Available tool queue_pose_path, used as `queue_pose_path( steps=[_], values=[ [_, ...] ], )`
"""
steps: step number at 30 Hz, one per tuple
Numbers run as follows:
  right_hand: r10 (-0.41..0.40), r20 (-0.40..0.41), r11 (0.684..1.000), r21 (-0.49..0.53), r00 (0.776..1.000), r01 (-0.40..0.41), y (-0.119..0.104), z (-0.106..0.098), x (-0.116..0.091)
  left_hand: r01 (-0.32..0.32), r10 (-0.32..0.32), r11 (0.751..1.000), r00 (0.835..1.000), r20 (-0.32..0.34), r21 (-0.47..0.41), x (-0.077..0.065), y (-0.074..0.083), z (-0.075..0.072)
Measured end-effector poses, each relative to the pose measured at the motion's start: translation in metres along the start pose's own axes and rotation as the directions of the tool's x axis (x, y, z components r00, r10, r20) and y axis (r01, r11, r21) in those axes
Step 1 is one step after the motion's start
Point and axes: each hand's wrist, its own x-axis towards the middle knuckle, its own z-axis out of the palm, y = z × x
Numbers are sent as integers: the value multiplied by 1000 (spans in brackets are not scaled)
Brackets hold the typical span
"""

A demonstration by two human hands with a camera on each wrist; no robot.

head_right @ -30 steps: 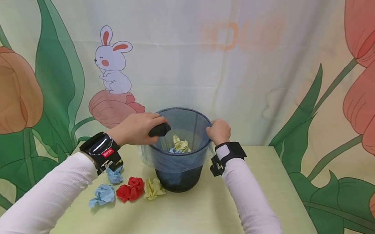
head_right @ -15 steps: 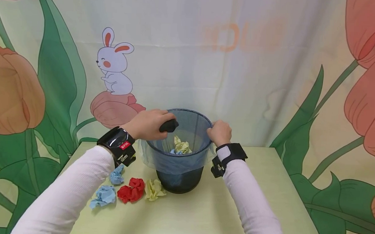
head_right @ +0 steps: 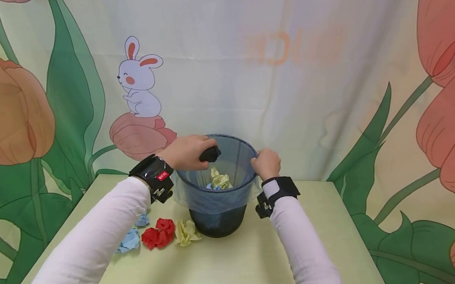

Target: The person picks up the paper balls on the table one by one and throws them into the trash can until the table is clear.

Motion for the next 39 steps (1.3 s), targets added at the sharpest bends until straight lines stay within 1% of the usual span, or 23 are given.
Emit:
queue_pose_path(
  steps=[6, 10, 19, 23, 26, 33, 39],
  values=[
    [5, 0, 1000, -2, 1000, -5, 0, -1, 0, 23, -23, 1000, 1000, 3, -11, 0, 5, 0],
    [7, -6, 1000, 1, 1000, -7, 0, -2, 1, 23, -23, 1000, 1000, 4, -1, 1, 7, 0],
    [3, -9, 1000, 5, 1000, -3, -1, -2, 0, 63, -62, 998, 998, 23, -27, 2, 3, 0],
    [1, -13, 1000, 3, 1000, -1, -2, -2, 0, 75, -75, 997, 997, 29, -20, 2, 2, -1],
    [0, -13, 1000, 2, 1000, 0, -3, -3, -1, 82, -81, 997, 996, 26, -12, 2, 3, -1],
    [4, -3, 1000, 3, 1000, -4, -2, -1, -1, 86, -86, 996, 996, -8, 0, 0, 3, 1],
    [7, -3, 1000, 8, 1000, -7, -2, 0, -2, 99, -99, 995, 995, 3, -15, -3, 3, 1]
  ],
)
